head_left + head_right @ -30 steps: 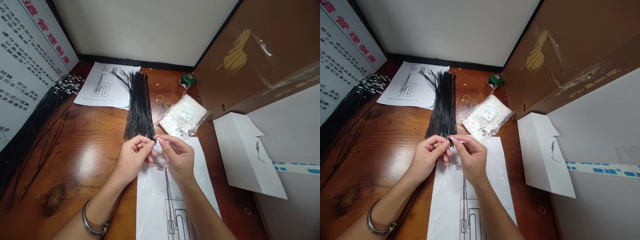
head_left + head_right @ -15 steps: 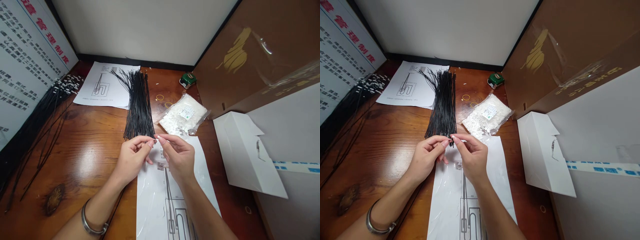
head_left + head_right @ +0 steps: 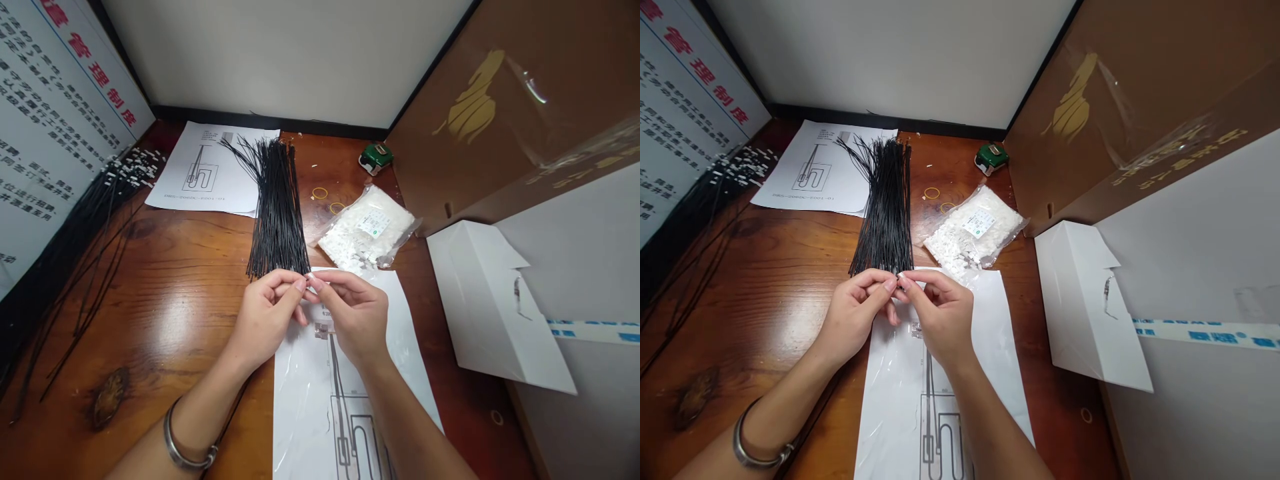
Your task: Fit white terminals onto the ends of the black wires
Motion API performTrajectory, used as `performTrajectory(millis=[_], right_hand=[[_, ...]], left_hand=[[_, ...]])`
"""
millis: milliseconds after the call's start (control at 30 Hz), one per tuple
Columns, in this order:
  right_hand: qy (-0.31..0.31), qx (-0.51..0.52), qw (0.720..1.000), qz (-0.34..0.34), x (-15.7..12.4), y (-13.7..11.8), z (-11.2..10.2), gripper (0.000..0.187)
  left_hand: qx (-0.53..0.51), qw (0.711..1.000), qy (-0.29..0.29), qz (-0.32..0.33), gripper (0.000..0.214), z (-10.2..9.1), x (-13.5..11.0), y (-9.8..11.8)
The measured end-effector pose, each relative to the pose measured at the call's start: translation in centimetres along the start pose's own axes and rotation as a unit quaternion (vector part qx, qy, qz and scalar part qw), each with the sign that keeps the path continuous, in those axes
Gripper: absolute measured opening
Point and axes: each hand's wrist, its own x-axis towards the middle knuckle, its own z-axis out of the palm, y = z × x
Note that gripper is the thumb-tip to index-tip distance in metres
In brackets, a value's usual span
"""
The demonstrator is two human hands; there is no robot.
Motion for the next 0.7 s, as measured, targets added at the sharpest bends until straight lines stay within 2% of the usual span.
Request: performTrajectory(millis=[300,700], right_hand=[[-0.01,-0.03,0.998,-0.046,-0.14,0.01,-0.01,0.008],[-0.004,-0.065,0.996,-0.053,-0.18,0.14,-0.07,0.006]], left_hand=[[0.009,1.0,0.007,0.006,0.016,0.1,-0.15,-0.29],[0.022,0.999,0.02,0.015,0.018,0.15,-0.17,-0.64]])
